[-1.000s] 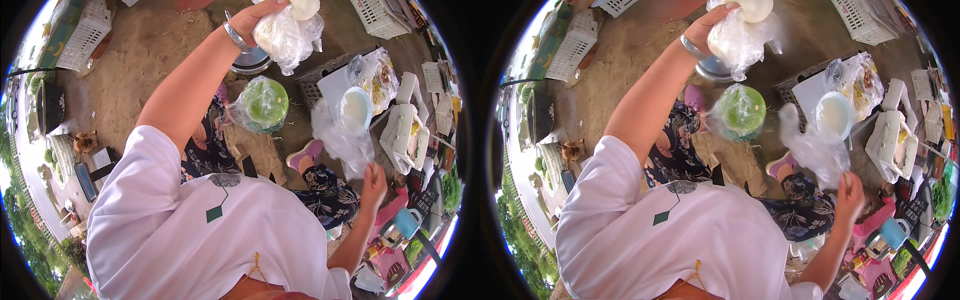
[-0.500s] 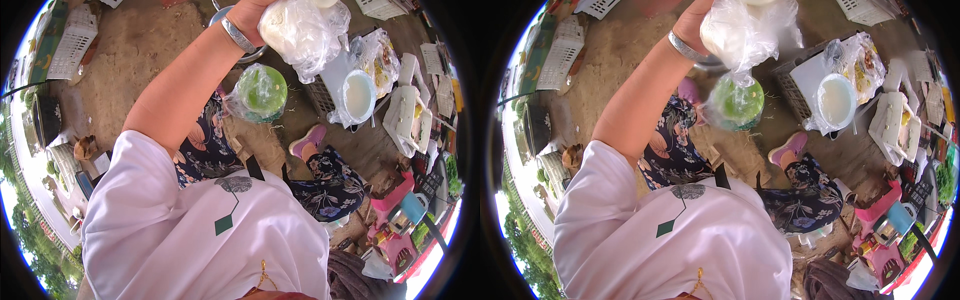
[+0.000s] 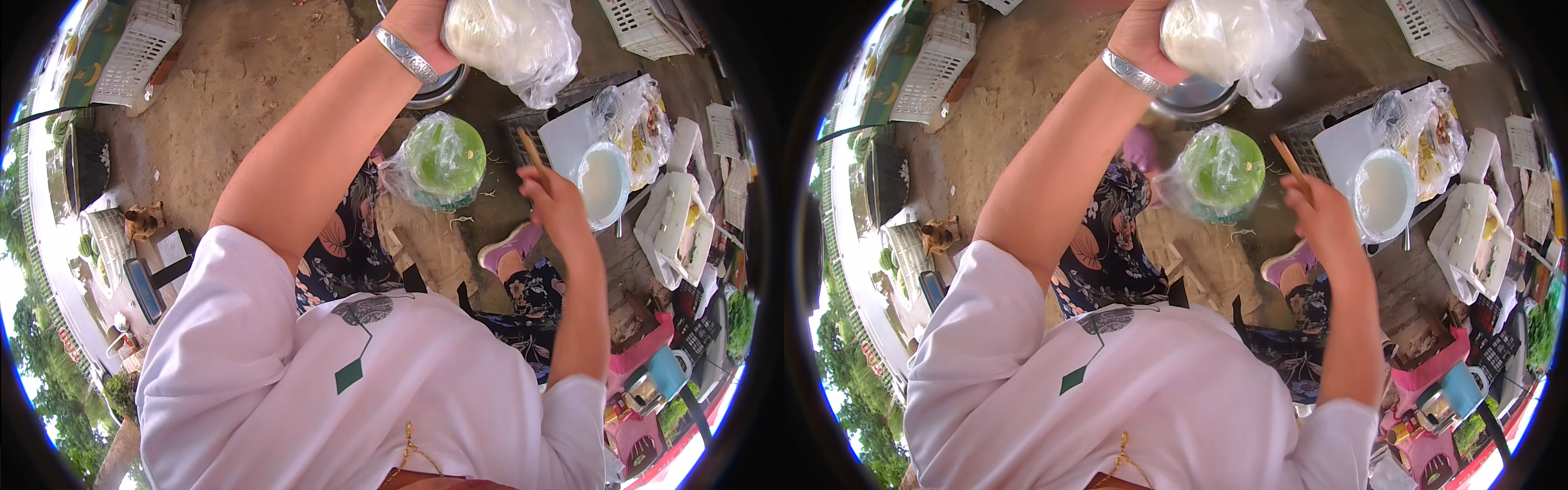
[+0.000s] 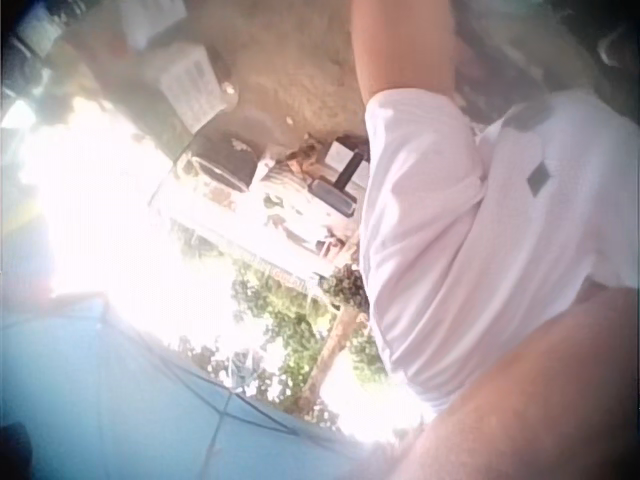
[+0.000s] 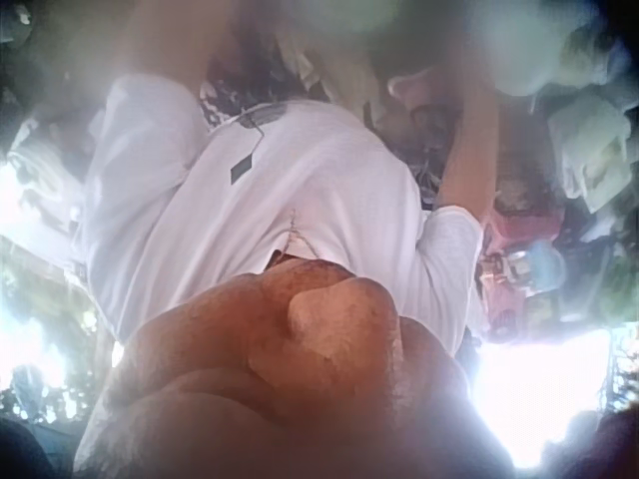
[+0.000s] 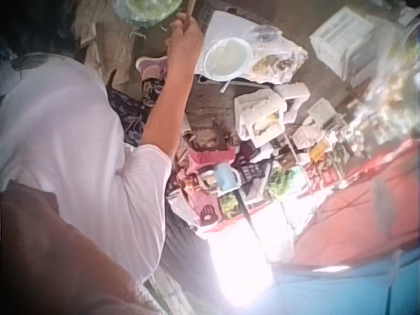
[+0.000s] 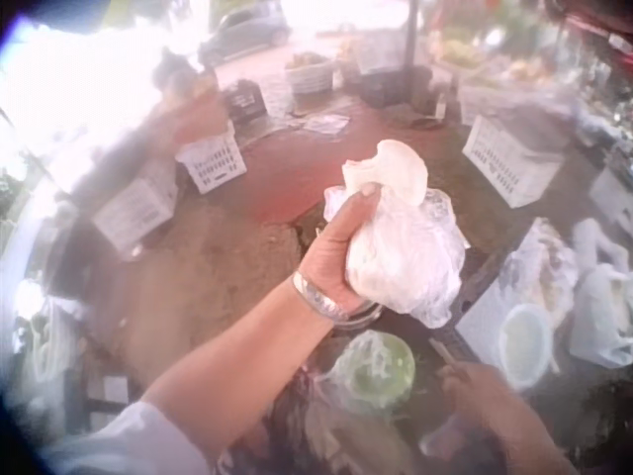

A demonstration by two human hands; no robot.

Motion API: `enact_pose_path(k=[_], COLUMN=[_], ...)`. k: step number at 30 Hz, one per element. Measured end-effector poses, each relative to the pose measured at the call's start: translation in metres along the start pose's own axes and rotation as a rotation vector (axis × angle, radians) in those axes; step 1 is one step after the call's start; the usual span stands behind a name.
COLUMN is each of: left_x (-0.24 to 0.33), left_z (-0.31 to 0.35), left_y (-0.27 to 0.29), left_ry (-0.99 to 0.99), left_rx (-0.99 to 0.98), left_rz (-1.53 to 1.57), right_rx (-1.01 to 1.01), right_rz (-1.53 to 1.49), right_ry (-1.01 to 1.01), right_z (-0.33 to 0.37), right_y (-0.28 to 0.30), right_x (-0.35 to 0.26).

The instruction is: The person prepares food by combining items from plastic bags into a container and bowl using chopsticks and their hands.

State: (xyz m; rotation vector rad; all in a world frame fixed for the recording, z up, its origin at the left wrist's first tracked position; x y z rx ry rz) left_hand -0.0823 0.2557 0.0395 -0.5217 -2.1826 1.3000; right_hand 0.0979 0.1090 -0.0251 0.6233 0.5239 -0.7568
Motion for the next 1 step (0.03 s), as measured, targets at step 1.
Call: enact_pose_path(k=[1], left_x=[-0.0037], left_z=[-0.0063], left_y=[0.0014], left_ry=[-0.016], left_rx=[-0.003], left_rz=[-0.033], right_rx=[-0.003], right_rz=[-0.015], right_ry=[-0.051], right_z=[-0.0502], right_y=[-0.0077], right_x=[0.0444])
Point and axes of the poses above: each hand's wrist, its own z-axis away from the middle knuckle, its own y-axis out of the back of the hand, x = y × z, the point moved 6 cm from there along -z, towards the middle knuckle, and after that the axes turned 14 degrees about -x, right-handed, at the moved point
